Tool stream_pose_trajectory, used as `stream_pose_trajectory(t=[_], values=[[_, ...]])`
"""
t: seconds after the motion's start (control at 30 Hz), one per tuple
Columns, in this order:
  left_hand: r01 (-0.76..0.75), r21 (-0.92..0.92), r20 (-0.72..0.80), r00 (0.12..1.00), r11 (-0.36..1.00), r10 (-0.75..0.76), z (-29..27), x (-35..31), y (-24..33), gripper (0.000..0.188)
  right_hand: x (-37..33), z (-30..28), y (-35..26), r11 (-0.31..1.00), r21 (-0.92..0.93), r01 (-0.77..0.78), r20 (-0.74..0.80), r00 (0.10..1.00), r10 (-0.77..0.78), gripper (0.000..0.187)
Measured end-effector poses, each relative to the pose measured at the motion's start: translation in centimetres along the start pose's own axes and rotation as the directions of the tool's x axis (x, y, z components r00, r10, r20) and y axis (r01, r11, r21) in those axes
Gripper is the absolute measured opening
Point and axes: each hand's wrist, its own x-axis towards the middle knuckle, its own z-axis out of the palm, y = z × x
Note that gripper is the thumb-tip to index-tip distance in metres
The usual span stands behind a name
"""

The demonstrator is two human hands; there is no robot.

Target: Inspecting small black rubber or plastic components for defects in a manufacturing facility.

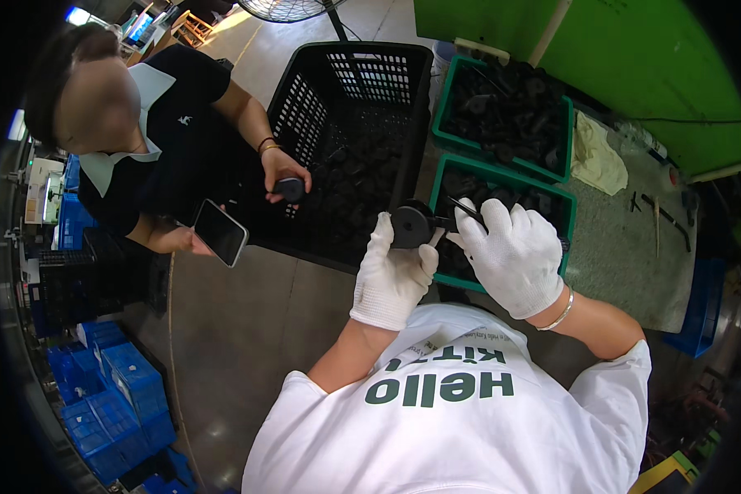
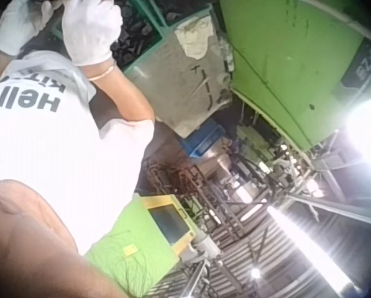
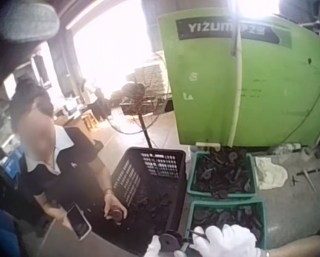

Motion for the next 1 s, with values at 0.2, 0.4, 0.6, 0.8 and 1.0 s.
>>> stream_pose_trajectory(t=[0.2, 0.4, 0.6, 0.8, 1.0], values=[[0.02, -0.07, 0.092, 0.996, 0.997, -0.014, -0.1, -0.2, -0.5, 0.031, 0.2, -0.7, 0.7, 0.999, 0.029, 0.035, -0.032, 0.999, -0.034, 0.009], [0.001, 0.067, 0.194, 0.981, 0.998, -0.014, -0.4, -0.1, -1.1, 0.028, -0.6, -0.6, 1.0, 1.0, 0.03, -0.001, 0.038, 0.999, 0.0, 0.031], [0.033, 0.018, 0.13, 0.991, 0.999, -0.035, -0.3, 0.0, -1.0, 0.031, -0.6, -0.1, 0.5, 0.999, 0.046, 0.009, 0.031, 0.999, -0.01, 0.035], [-0.159, 0.182, 0.298, 0.949, 0.97, 0.1, -1.3, -0.5, 0.0, 0.034, -0.1, -0.8, 0.4, 0.997, 0.034, 0.068, 0.028, 0.997, -0.069, 0.037], [-0.502, 0.4, 0.501, 0.82, 0.767, 0.276, -0.7, -1.2, 0.6, 0.044, 0.2, -0.9, 1.3, 0.984, 0.071, 0.165, -0.063, 0.985, -0.161, 0.033]])
